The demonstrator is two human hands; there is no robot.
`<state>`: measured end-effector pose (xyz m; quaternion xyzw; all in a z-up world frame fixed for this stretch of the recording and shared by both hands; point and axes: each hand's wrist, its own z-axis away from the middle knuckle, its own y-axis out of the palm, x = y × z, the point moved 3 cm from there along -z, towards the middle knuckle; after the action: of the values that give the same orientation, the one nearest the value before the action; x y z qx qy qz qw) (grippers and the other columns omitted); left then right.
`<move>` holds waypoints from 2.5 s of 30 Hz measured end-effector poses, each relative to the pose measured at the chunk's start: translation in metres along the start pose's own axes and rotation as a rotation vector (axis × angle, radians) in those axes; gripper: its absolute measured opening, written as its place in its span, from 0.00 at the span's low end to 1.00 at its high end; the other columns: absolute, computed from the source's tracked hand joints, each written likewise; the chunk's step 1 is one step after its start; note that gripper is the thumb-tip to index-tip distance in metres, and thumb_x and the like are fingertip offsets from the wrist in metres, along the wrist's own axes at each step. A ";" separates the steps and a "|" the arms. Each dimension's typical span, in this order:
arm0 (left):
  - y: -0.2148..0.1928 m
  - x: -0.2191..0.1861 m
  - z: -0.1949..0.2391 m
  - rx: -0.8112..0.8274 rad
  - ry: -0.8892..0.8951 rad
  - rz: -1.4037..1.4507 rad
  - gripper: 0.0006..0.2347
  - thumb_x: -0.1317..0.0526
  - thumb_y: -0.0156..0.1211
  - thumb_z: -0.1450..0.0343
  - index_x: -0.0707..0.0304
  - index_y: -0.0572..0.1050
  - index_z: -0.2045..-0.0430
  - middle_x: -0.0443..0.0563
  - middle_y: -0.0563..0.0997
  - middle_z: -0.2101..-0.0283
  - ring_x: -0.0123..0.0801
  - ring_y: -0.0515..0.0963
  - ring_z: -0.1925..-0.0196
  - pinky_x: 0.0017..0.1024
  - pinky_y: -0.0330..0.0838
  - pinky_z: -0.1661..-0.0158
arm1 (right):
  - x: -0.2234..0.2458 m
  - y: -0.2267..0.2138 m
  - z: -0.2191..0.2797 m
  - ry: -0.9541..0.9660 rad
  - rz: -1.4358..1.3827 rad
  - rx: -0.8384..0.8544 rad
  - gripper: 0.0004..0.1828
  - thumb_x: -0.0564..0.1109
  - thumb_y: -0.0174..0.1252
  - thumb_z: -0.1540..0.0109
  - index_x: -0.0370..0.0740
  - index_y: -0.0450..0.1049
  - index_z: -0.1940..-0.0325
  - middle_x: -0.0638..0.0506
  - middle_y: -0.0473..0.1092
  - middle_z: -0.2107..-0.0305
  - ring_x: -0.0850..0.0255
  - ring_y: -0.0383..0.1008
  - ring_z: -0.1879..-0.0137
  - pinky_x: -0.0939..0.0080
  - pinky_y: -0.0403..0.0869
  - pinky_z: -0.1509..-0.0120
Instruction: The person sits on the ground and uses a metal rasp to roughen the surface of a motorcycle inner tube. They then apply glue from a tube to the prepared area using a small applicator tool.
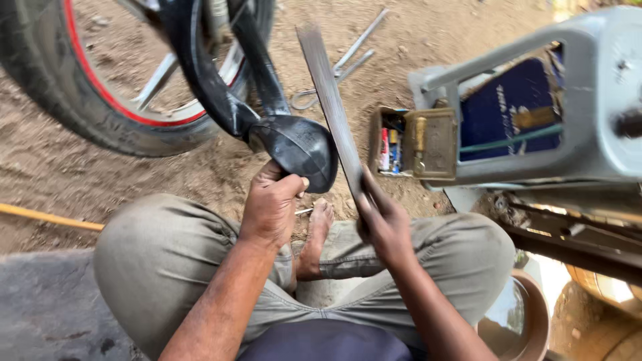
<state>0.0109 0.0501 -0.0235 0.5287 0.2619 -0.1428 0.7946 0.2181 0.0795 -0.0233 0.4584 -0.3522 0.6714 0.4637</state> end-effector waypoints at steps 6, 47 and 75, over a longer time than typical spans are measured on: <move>-0.002 0.009 -0.007 0.000 -0.106 0.073 0.13 0.78 0.51 0.36 0.65 0.80 0.67 0.44 0.81 0.65 0.26 0.77 0.63 0.27 0.72 0.58 | -0.047 -0.018 0.061 0.100 0.190 -0.023 0.31 0.44 0.56 0.34 0.39 0.64 0.26 0.59 0.67 0.79 0.72 0.64 0.76 0.69 0.66 0.73; 0.009 0.013 -0.003 -0.018 0.103 -0.226 0.13 0.76 0.55 0.33 0.63 0.82 0.61 0.43 0.83 0.61 0.23 0.79 0.59 0.25 0.73 0.54 | 0.019 0.043 -0.008 -0.060 0.115 -0.025 0.31 0.46 0.57 0.33 0.40 0.62 0.25 0.61 0.68 0.74 0.74 0.63 0.74 0.69 0.66 0.72; -0.015 0.006 -0.011 -0.023 0.148 0.028 0.12 0.79 0.59 0.31 0.68 0.82 0.59 0.48 0.83 0.62 0.26 0.76 0.63 0.26 0.69 0.60 | -0.027 -0.034 0.051 0.145 0.203 0.022 0.31 0.42 0.57 0.35 0.40 0.66 0.27 0.58 0.66 0.76 0.72 0.61 0.75 0.69 0.64 0.73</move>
<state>0.0052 0.0546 -0.0413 0.5324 0.3141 -0.0892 0.7810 0.2686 0.0367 -0.0303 0.3759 -0.3549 0.7501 0.4124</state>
